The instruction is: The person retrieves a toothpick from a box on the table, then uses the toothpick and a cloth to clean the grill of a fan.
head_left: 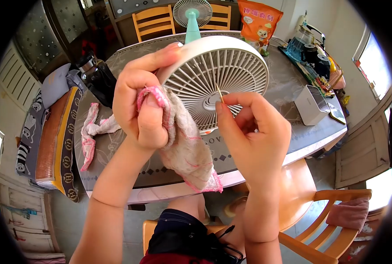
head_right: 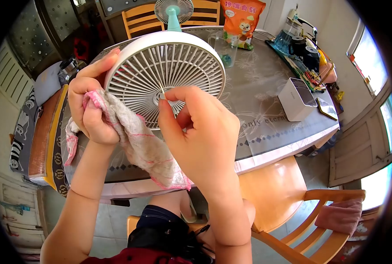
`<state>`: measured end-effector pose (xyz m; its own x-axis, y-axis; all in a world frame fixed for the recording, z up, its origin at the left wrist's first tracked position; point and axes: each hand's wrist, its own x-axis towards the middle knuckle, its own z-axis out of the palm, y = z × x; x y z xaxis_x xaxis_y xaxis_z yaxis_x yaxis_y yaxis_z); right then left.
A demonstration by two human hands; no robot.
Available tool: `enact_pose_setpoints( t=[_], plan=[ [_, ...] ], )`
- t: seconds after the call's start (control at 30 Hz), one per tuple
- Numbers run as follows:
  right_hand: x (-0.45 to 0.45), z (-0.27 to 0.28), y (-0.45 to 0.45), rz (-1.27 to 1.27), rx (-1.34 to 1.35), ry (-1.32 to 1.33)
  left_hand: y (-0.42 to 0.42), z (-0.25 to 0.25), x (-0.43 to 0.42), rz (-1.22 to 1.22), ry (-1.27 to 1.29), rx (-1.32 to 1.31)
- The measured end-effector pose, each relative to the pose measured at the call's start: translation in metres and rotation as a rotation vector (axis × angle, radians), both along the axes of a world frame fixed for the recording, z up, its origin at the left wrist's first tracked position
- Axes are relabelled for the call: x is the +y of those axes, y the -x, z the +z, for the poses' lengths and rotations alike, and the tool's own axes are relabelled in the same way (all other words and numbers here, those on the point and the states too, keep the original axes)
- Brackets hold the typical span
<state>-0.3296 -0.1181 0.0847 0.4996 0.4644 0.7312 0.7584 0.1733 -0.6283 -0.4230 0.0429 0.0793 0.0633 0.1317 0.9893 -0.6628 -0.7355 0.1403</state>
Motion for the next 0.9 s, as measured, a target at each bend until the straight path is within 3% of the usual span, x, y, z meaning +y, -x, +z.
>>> enact_pose_setpoints(
  t=[0.27,0.33,0.9],
  plan=[
    [-0.002,0.012,-0.004,0.121,0.103,0.21,0.001,-0.001,0.003,0.02,-0.025,0.011],
    [-0.001,0.01,-0.005,0.183,0.251,0.186,0.001,0.0,0.003,0.029,-0.028,0.014],
    [0.01,0.0,0.002,0.184,0.193,-0.01,0.0,-0.001,0.006,0.051,-0.043,-0.014]
  ],
)
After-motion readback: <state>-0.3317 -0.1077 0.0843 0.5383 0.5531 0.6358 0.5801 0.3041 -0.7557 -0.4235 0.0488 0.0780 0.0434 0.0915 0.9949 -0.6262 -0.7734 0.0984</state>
